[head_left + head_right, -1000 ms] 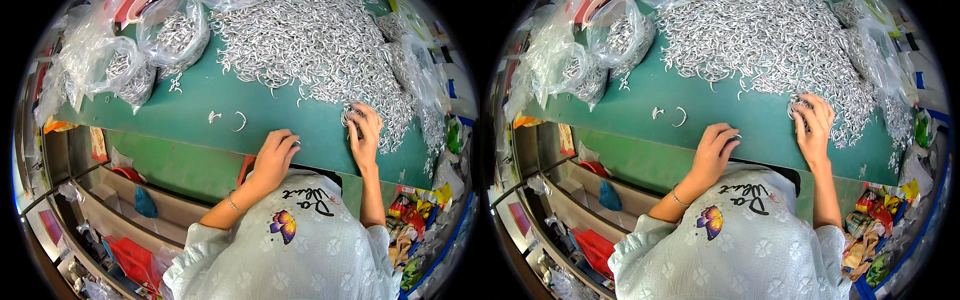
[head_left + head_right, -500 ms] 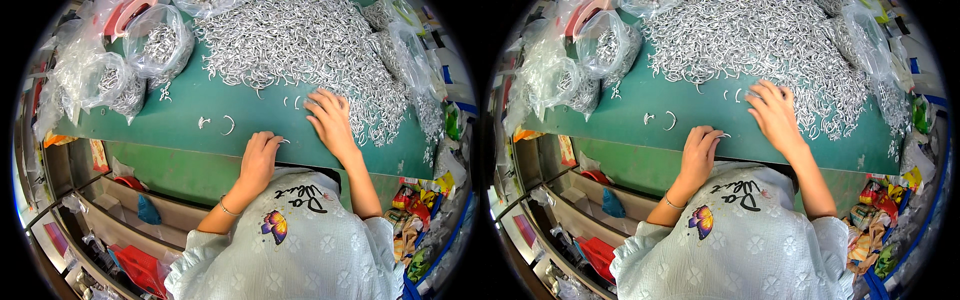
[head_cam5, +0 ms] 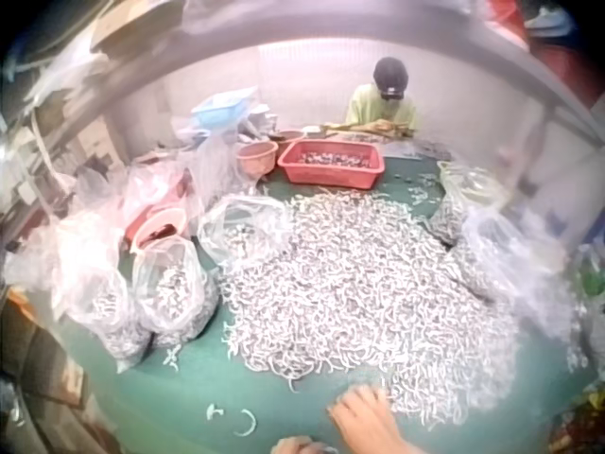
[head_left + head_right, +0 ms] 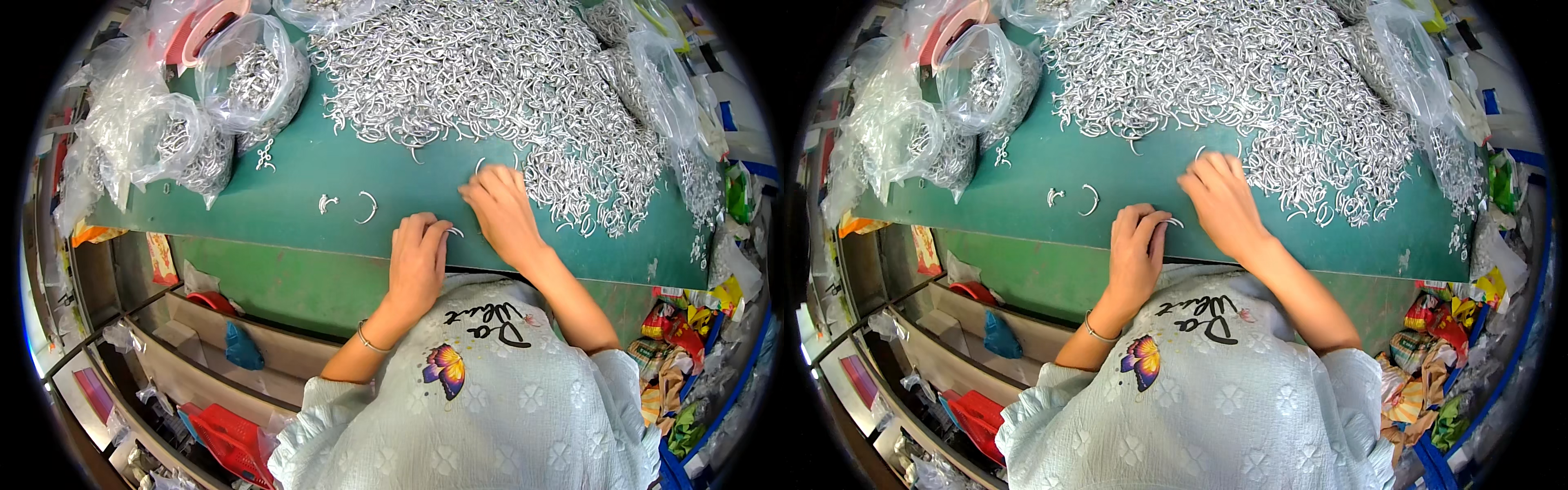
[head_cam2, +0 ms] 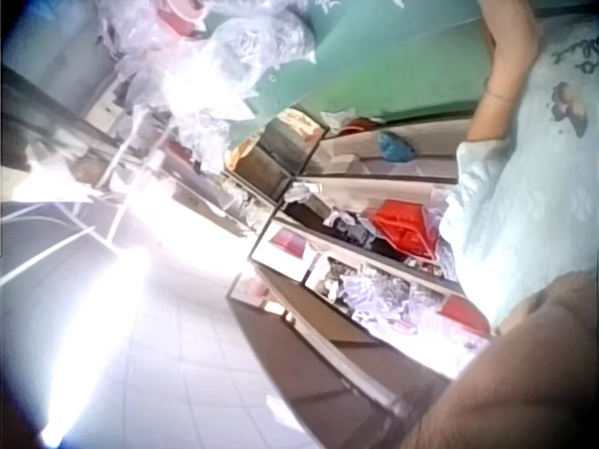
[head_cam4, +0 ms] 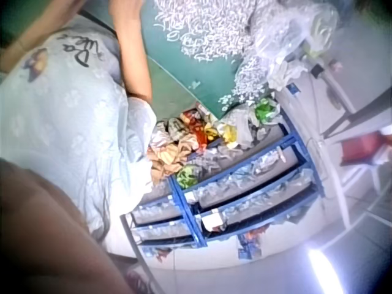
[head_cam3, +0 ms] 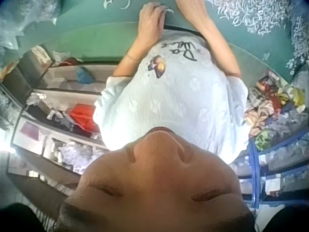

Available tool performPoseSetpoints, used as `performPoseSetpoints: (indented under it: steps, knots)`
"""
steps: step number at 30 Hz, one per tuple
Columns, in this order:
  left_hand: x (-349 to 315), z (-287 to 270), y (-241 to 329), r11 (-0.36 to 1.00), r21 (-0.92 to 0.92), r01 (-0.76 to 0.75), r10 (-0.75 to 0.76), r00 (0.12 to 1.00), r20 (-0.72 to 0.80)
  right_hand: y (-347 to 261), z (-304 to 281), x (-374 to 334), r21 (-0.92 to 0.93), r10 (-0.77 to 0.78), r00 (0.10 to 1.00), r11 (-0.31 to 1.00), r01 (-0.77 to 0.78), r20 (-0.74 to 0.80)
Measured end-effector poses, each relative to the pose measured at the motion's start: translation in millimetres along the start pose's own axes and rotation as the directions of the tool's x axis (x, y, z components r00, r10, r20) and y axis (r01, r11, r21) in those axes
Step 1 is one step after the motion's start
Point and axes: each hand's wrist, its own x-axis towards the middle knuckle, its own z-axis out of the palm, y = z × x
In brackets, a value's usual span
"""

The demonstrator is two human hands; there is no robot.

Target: The person sorts small curved metal fasteners by hand on a green workbench, picking them up individually and placing them into clear plastic bags or separate piles.

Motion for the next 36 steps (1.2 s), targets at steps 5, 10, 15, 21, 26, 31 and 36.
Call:
performPoseSetpoints:
  steps: [5,10,15,21,26,31,36]
  knots:
    - [1.4,2.1,-0.4,0.998,0.015,0.066,-0.065,0.996,-0.052,8.9,-50.7,-48.3,0.18,0.054,0.992,0.981,-0.073,0.111]
    - [7.6,6.2,-3.8,0.996,0.064,0.063,-0.056,0.993,-0.104,31.3,-82.0,-79.2,0.002,0.163,0.984,0.987,-0.163,-0.074]
    - [15.3,12.5,16.4,0.998,0.056,0.034,-0.029,0.996,-0.079,23.5,-69.0,-78.4,-0.087,0.384,0.912,0.913,-0.399,-0.146]
    - [16.6,27.7,40.5,0.996,-0.006,-0.088,0.088,0.99,0.114,58.9,-68.3,-70.0,-0.202,0.299,0.954,0.932,-0.3,-0.037]
    - [18.5,32.0,45.8,0.993,0.012,-0.116,0.112,0.981,0.159,119.9,-88.1,-76.1,-0.419,0.298,0.941,0.843,-0.337,-0.157]
    - [31.3,37.9,42.8,0.99,0.065,-0.128,0.118,0.982,0.145,140.8,-109.7,-77.3,-0.462,0.361,0.909,0.782,-0.418,-0.21]
    - [45.2,44.4,49.4,0.988,0.103,-0.119,0.105,0.986,0.131,85.4,-90.3,-54.2,-0.103,0.241,0.946,0.958,-0.267,-0.217]
